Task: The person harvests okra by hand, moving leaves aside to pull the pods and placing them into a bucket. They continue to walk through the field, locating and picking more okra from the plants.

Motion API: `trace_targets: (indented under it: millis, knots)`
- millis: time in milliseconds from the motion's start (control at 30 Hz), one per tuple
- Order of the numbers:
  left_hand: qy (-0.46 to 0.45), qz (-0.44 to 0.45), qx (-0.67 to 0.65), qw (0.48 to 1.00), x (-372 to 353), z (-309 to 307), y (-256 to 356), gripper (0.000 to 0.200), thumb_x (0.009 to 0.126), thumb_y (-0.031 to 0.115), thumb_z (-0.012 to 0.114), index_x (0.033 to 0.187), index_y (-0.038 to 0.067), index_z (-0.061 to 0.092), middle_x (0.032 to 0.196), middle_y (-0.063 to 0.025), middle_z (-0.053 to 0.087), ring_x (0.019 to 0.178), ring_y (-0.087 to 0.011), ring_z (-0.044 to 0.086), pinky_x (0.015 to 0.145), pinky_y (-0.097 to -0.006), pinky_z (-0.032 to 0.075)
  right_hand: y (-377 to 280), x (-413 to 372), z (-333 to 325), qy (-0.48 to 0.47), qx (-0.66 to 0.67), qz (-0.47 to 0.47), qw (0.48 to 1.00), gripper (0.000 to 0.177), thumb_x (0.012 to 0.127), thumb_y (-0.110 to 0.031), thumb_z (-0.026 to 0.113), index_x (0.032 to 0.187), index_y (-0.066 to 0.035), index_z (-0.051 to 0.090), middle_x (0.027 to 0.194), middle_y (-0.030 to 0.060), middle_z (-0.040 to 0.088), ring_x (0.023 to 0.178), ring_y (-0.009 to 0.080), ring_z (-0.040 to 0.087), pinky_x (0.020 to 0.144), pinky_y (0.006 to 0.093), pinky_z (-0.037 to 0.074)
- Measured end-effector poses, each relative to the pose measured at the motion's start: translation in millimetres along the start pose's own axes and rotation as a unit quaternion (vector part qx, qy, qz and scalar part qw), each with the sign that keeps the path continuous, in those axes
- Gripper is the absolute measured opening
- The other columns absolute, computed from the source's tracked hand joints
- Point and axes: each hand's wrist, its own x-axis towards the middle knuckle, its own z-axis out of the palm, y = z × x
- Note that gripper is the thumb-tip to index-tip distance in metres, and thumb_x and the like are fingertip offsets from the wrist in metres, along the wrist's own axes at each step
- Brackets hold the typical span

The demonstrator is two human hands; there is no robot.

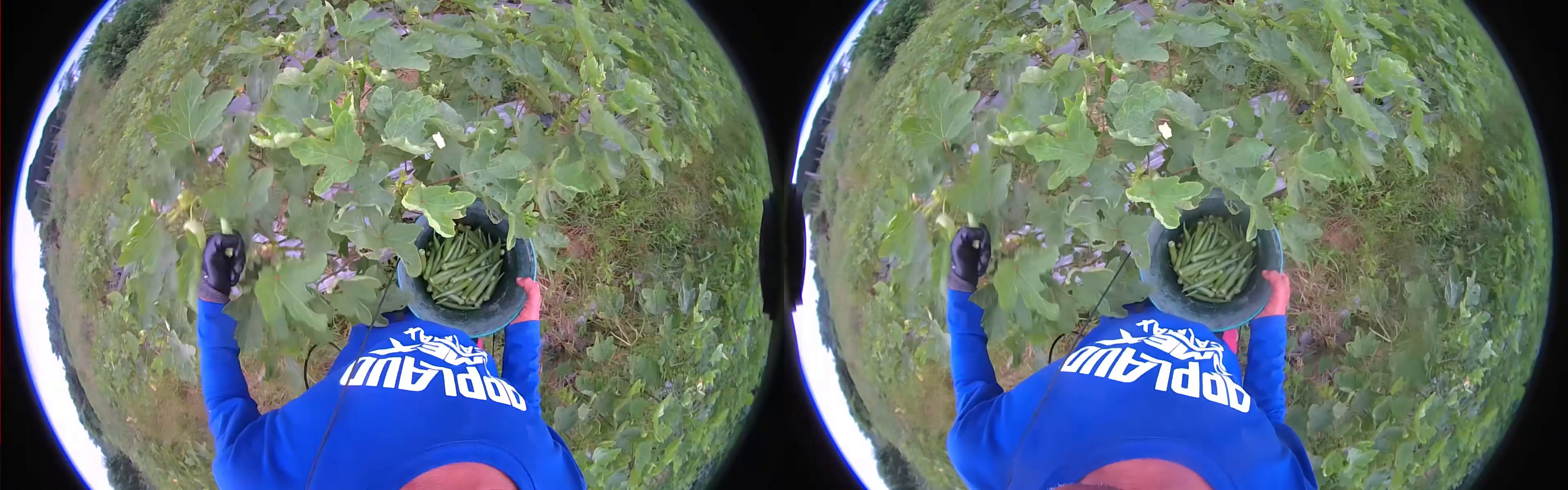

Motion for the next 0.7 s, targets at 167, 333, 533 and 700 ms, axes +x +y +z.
trace_targets:
  millis: [167, 333, 533, 700]
  knots:
    - [0.005, 0.236, 0.101, 0.966, -78, 159, 88, 0.026, 0.085, 0.024, 0.046, 0.080, 0.000, 0.053, 0.059, -0.0072, 0.051, 0.043, -0.0110, 0.046, 0.039, -0.0218, 0.037, -23, 10, 23, -0.047, 0.010, -0.039, 0.998, 0.038, 0.076, -0.011, 0.061, 0.110, 0.001, 0.051, 0.100, 0.0108, 0.059, 0.090, 0.0213, 0.059, 0.082, 0.0357, 0.049]
    - [-0.182, 0.189, 0.364, 0.894, -95, 282, 64, 0.018, 0.088, 0.016, 0.058, 0.097, 0.001, 0.061, 0.087, -0.0097, 0.063, 0.077, -0.0157, 0.063, 0.066, -0.0283, 0.050, -39, 12, 6, -0.054, -0.023, -0.029, 0.998, 0.044, 0.074, -0.007, 0.062, 0.114, 0.004, 0.048, 0.102, 0.0124, 0.058, 0.092, 0.0209, 0.058, 0.083, 0.0343, 0.048]
    - [-0.175, 0.233, 0.329, 0.898, -56, 312, 84, 0.036, 0.095, 0.032, 0.045, 0.100, 0.002, 0.063, 0.087, -0.0095, 0.066, 0.077, -0.0173, 0.063, 0.069, -0.0296, 0.050, -69, -12, -25, -0.047, -0.047, -0.010, 0.998, 0.044, 0.074, -0.009, 0.063, 0.114, 0.003, 0.047, 0.104, 0.0142, 0.057, 0.093, 0.0221, 0.057, 0.084, 0.0355, 0.048]
    - [0.029, 0.358, 0.021, 0.933, 88, 236, 165, 0.043, 0.095, 0.039, 0.041, 0.096, 0.001, 0.062, 0.089, -0.0116, 0.067, 0.075, -0.0197, 0.063, 0.071, -0.0315, 0.052, -69, -2, -26, -0.031, -0.029, 0.022, 0.999, 0.040, 0.074, -0.009, 0.062, 0.111, -0.001, 0.049, 0.102, 0.0128, 0.057, 0.092, 0.0239, 0.058, 0.084, 0.0383, 0.049]
